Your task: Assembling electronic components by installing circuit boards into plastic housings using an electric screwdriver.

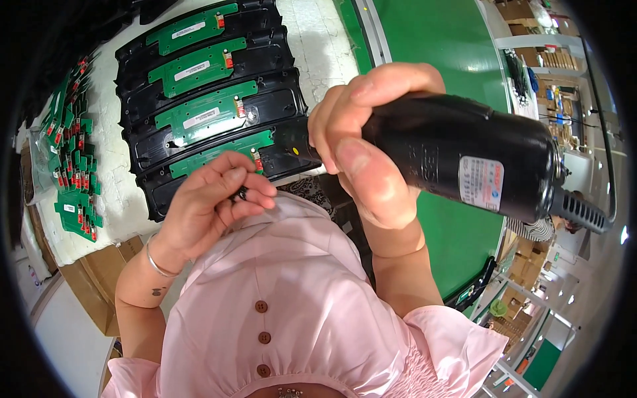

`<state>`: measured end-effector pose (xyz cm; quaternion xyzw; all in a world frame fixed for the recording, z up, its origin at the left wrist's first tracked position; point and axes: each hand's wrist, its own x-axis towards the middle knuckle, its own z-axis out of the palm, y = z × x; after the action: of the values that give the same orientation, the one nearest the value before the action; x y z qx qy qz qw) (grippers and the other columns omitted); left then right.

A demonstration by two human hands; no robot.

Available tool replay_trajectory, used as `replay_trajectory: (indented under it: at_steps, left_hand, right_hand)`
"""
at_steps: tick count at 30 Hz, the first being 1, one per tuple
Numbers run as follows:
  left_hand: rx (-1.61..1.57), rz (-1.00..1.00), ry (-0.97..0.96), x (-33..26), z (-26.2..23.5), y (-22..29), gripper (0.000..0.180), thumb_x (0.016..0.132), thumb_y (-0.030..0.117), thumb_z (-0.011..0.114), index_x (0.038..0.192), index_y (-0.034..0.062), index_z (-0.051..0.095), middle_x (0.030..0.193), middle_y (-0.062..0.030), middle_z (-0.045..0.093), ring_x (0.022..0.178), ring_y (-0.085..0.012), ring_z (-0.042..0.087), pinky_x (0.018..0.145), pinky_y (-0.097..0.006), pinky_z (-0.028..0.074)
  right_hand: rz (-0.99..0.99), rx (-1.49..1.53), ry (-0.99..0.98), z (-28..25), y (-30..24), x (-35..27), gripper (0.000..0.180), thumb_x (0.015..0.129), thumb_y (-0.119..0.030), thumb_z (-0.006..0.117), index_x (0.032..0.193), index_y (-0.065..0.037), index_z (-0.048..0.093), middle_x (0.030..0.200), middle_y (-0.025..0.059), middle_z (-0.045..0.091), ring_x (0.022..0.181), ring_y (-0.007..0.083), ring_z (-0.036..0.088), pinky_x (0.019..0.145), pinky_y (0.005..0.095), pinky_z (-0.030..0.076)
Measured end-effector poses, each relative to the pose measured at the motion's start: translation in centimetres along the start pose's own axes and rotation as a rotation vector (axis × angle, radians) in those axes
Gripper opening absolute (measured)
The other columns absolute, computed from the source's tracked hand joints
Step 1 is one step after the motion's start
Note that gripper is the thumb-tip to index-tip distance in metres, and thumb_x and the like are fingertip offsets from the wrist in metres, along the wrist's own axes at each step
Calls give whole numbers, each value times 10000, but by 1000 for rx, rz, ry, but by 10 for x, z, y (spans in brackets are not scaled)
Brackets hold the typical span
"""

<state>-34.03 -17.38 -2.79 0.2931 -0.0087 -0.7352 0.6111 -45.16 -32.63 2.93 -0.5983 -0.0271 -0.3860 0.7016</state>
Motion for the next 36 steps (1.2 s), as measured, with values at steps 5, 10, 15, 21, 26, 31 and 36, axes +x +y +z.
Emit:
replay_trajectory:
  at_steps: [5, 10, 15, 21, 26, 31, 36]
  left_hand:
    - [82, 68, 65, 4, -6, 7, 166, 890, 134, 430, 948, -7, 496, 867, -128, 583, 742, -149, 582, 651, -210, 493]
    - [82, 120, 113, 10, -13, 6, 192, 893, 158, 433, 930, -8, 523, 872, -113, 585, 716, -117, 556, 658, -210, 475]
    - [24, 126, 89, 11, -13, 11, 224, 905, 177, 403, 950, -8, 520, 896, -124, 584, 748, -129, 561, 667, -214, 474]
    - [53, 185, 99, 13, -14, 6, 198, 886, 158, 447, 972, -8, 511, 867, -110, 588, 721, -113, 566, 632, -194, 486]
    - [75, 169, 88, 9, -15, 5, 156, 848, 104, 514, 953, -9, 541, 893, -110, 587, 726, -116, 566, 649, -203, 478]
    - [-23, 63, 131, 3, 3, 5, 162, 840, 70, 510, 978, -7, 544, 864, -78, 588, 786, -114, 587, 687, -185, 505]
    - [-213, -4, 50, -1, -2, -11, 153, 830, 99, 542, 966, 28, 555, 885, -67, 594, 782, -120, 584, 684, -200, 489]
  right_hand:
    - [47, -64, 24, 4, 2, 2, 304, 676, 0, 513, 957, -32, 402, 561, 26, 410, 466, 122, 396, 470, 245, 366]
    - [90, -221, 147, 19, 5, 5, 317, 643, -93, 455, 955, -44, 424, 532, -8, 372, 431, 98, 350, 487, 259, 333]
    - [150, -220, 152, 25, 6, 9, 286, 635, -87, 475, 910, -50, 408, 540, 1, 385, 435, 100, 359, 492, 257, 339]
    - [171, -221, 43, 25, 10, 11, 256, 633, -52, 482, 875, -54, 396, 548, 11, 402, 442, 99, 368, 491, 250, 346]
    - [180, -239, 1, 26, 7, 10, 272, 633, -35, 480, 894, -52, 403, 558, 17, 410, 445, 102, 375, 485, 249, 346]
    - [-45, 4, -118, 20, -16, 14, 311, 632, -20, 491, 933, -52, 418, 456, -109, 423, 414, 41, 432, 449, 189, 313]
    - [-160, 148, -213, 18, -52, 9, 300, 620, -38, 658, 841, -85, 460, 565, -32, 552, 488, 51, 543, 527, 157, 469]
